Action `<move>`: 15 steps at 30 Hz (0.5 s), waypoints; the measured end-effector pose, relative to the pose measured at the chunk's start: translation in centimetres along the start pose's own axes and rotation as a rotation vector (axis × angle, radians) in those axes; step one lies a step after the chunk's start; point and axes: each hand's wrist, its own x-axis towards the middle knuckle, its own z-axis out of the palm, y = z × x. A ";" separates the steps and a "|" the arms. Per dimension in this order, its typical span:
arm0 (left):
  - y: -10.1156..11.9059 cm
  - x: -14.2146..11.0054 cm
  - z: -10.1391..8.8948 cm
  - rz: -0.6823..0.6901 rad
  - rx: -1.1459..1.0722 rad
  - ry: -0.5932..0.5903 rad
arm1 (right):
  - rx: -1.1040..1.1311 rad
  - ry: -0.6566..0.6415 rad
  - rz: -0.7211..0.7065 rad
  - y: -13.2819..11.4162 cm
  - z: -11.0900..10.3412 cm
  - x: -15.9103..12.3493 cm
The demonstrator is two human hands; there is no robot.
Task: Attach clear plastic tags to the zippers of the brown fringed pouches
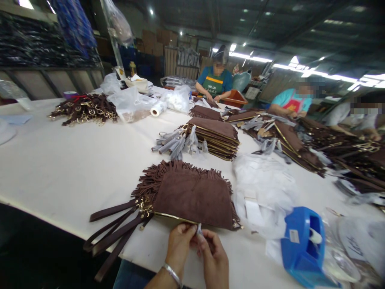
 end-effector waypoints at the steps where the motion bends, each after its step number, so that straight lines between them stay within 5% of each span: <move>1: -0.1 0.2 0.0 -0.029 -0.011 -0.014 | 0.031 -0.021 0.021 -0.1 -0.2 0.1; 15: 0.1 0.6 -0.1 -0.264 -0.054 -0.179 | 0.345 -0.069 0.170 -0.2 -0.4 0.4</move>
